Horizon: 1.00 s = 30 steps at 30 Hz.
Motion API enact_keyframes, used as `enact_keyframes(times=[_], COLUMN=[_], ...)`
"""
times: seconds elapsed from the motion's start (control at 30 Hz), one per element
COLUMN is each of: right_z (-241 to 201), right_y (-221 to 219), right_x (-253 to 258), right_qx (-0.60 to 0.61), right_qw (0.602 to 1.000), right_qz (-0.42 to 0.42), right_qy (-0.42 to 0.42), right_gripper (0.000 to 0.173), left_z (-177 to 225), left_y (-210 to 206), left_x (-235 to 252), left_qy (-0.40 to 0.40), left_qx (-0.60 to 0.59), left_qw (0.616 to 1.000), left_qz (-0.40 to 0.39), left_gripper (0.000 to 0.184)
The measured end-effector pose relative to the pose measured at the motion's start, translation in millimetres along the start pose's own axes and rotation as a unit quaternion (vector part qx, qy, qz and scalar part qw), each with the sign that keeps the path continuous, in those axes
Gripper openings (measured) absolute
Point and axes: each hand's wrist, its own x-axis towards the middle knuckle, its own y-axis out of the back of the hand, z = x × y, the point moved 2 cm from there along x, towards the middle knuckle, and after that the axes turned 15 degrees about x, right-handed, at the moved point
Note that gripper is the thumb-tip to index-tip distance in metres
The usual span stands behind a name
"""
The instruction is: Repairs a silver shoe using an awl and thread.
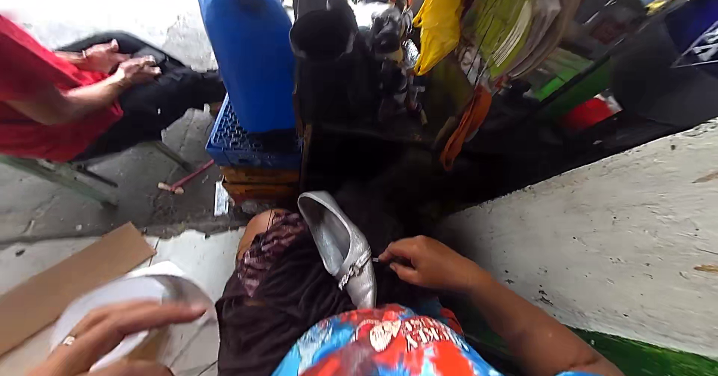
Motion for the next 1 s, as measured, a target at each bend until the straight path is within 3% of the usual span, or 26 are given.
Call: enact_keyframes(times=[0.1, 0.17, 0.23, 0.3, 0.33, 0.5, 0.73, 0.9, 1.0], right_z=[0, 5, 12, 17, 18, 18, 20, 18, 12], right_y=[-1, -4, -9, -12, -13, -15, -15, -17, -20], right_x=[0, -1, -3, -6, -7, -13, -9, -5, -4], right_qx=[-0.006, -0.012, -0.023, -0.04, -0.049, -0.066, -0.052, -0.055, -0.087], right_qw=[1.0, 0.999, 0.998, 0.995, 0.994, 0.99, 0.989, 0.989, 0.989], right_qz=[0.014, 0.027, 0.048, 0.071, 0.078, 0.102, 0.098, 0.086, 0.071], right_qy=[0.003, 0.012, 0.033, 0.053, 0.06, 0.077, 0.095, 0.108, 0.097], right_gripper=[0.025, 0.025, 0.025, 0.024, 0.024, 0.024, 0.024, 0.02, 0.019], left_z=[-13, -16, -20, -27, -30, -36, -40, -39, -36], left_y=[-29, -61, -87, -111, -125, -165, -165, -166, -164], left_x=[8, 28, 57, 86, 99, 131, 129, 130, 132], left_qy=[-0.066, -0.018, 0.107, 0.199, 0.213, 0.179, 0.218, 0.235, 0.231], left_qx=[-0.228, -0.334, -0.26, -0.083, -0.048, -0.083, -0.21, -0.227, -0.177], left_qw=[0.971, 0.941, 0.958, 0.976, 0.974, 0.958, 0.927, 0.903, 0.901], left_qz=[-0.002, 0.04, 0.061, -0.009, -0.057, -0.209, -0.222, -0.279, -0.321], left_gripper=[0.021, 0.022, 0.019, 0.017, 0.016, 0.013, 0.013, 0.012, 0.008])
